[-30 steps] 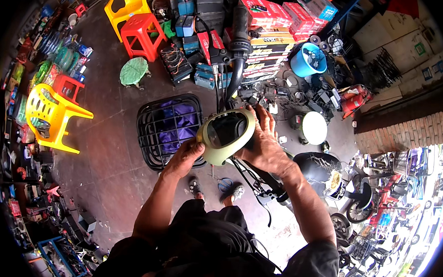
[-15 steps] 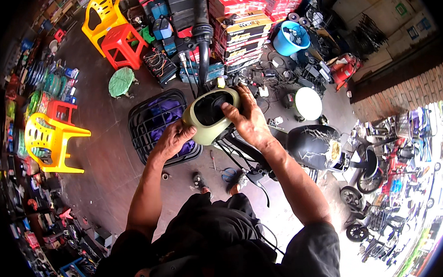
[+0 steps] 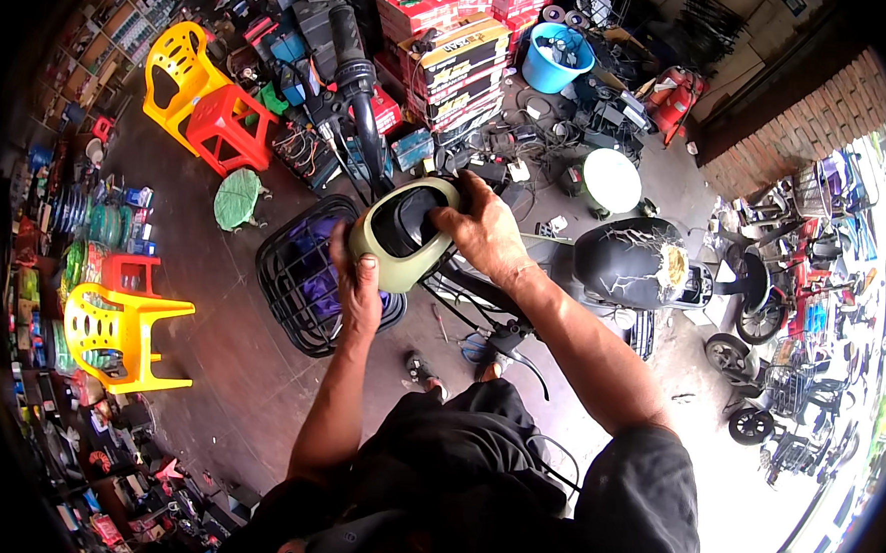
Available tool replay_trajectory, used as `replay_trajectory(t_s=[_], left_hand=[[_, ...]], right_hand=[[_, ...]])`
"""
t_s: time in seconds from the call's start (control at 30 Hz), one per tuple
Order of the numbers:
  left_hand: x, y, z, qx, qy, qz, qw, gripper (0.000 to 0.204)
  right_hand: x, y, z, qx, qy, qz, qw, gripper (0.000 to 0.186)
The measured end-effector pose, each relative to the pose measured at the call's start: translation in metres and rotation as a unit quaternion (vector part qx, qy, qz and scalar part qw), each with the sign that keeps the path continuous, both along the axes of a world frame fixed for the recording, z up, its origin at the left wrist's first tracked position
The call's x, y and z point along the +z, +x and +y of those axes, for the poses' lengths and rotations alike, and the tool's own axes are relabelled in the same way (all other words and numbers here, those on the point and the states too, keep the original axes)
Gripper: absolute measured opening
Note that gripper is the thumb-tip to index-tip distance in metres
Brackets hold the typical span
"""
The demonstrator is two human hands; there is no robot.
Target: The person disassembles and reassembles the front headlight housing and display panel of a scooter. They pry off the outer cover, remove the headlight assembly and a small inner component, and then fit the pieces back together by hand around the handlebars.
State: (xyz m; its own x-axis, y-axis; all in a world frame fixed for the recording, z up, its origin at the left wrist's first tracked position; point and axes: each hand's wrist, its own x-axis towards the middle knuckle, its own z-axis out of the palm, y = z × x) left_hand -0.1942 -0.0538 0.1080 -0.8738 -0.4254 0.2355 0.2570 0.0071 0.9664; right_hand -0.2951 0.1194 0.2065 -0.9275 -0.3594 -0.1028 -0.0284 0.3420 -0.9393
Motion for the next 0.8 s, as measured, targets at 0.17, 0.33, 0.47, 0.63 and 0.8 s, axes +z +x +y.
replay_trajectory(t_s=[0.17,0.33,0.47,0.63,0.8], left_hand=[[0.002,-0.011,0.009,-0.007,0.018,0.026,0.999,0.081],[-0.017,-0.014,-0.001,-0.015,0.042,0.052,0.998,0.082],[-0.019,-0.015,0.0,-0.025,0.1,0.046,0.994,0.086],[-0.005,-0.01,0.006,0.002,0.168,0.004,0.986,0.087],[0.006,-0.013,0.011,0.011,0.132,0.002,0.991,0.09]], right_hand=[[-0.003,-0.005,0.006,0.003,0.023,0.0,1.0,0.067],[-0.001,-0.007,0.006,0.013,-0.021,-0.061,0.998,0.075],[-0.008,-0.009,0.009,0.008,-0.058,-0.062,0.996,0.077],[-0.018,-0.008,0.008,0.009,-0.116,-0.088,0.989,0.079],[-0.015,-0.011,0.015,0.012,-0.078,-0.085,0.993,0.077]])
